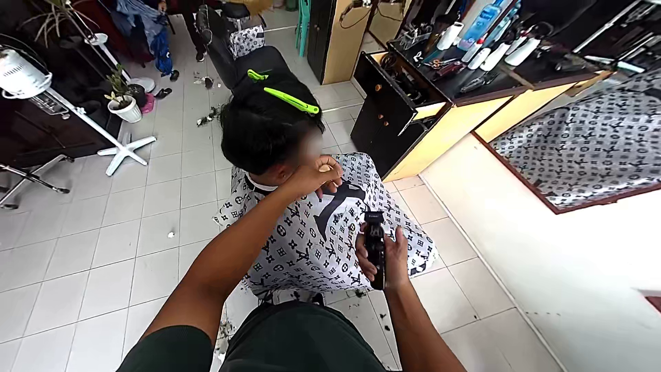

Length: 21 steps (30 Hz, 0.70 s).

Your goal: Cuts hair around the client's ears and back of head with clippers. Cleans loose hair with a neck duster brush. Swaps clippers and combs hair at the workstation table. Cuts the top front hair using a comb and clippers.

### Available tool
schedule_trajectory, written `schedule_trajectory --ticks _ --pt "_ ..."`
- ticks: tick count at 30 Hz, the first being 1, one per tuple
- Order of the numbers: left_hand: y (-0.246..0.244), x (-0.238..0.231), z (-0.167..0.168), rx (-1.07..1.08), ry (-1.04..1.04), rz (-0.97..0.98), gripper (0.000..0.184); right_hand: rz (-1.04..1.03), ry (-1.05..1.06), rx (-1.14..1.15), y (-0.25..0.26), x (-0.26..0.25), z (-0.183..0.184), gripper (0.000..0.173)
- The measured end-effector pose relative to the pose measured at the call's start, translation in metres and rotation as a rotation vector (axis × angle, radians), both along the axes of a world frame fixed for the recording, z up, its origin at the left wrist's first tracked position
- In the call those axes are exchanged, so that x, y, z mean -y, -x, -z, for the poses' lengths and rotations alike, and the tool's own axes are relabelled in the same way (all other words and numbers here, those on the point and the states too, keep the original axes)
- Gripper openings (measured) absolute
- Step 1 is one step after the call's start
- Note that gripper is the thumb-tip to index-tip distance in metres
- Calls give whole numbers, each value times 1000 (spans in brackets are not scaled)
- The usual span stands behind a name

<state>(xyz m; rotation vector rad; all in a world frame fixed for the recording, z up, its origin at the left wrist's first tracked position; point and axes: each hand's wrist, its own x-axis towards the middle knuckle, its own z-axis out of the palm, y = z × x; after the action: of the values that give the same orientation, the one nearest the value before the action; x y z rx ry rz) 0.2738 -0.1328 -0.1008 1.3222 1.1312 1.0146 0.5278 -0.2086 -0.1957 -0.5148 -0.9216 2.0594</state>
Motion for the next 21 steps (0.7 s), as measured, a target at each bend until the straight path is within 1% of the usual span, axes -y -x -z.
schedule_trajectory --ticks 1,2,3,4,5,6,7,8,9,10,12,13,14,16,17,18,19,20,21 --pt "2 0 -2 -52 -64 -6 10 -25 14 44 -8 -2 0 84" --pt "5 2 -4 -97 -110 -32 11 -23 21 90 -14 -2 1 84" --pt "8 7 -5 -132 -96 -40 10 -7 20 114 -19 0 4 77" --pt "10 18 -6 -167 -34 -5 10 16 19 89 -24 3 7 68" --pt "11 34 -6 -220 8 56 12 25 24 17 -27 5 11 61" --pt "11 53 -3 -281 -1 120 14 18 41 -79 -29 6 15 58" --pt "13 75 1 -323 -54 157 16 0 72 -175 -29 9 19 57" --pt "15 97 11 -321 -134 154 18 -18 104 -227 -29 13 22 56" --pt "20 118 26 -279 -194 111 18 -29 126 -212 -26 19 25 57" --pt "24 137 42 -208 -202 38 17 -38 126 -134 -23 24 28 60" --pt "29 174 69 -47 -77 -163 12 -99 57 132 -10 38 33 67" --pt "30 190 79 5 28 -240 12 -144 0 275 0 45 32 69" --pt "32 205 86 25 146 -265 18 -198 -69 394 13 52 29 69" --pt "40 227 94 46 351 -158 42 -290 -206 555 51 65 17 69" --pt "46 235 98 65 406 -91 53 -304 -278 628 77 71 10 69" --pt "51 243 101 101 426 -80 60 -296 -367 696 107 78 4 70" --pt "55 250 103 163 423 -154 64 -282 -460 743 140 86 1 73" --pt "62 256 106 252 413 -293 66 -282 -548 768 173 94 1 77" --pt "72 259 112 367 394 -451 64 -316 -633 773 205 101 1 80"
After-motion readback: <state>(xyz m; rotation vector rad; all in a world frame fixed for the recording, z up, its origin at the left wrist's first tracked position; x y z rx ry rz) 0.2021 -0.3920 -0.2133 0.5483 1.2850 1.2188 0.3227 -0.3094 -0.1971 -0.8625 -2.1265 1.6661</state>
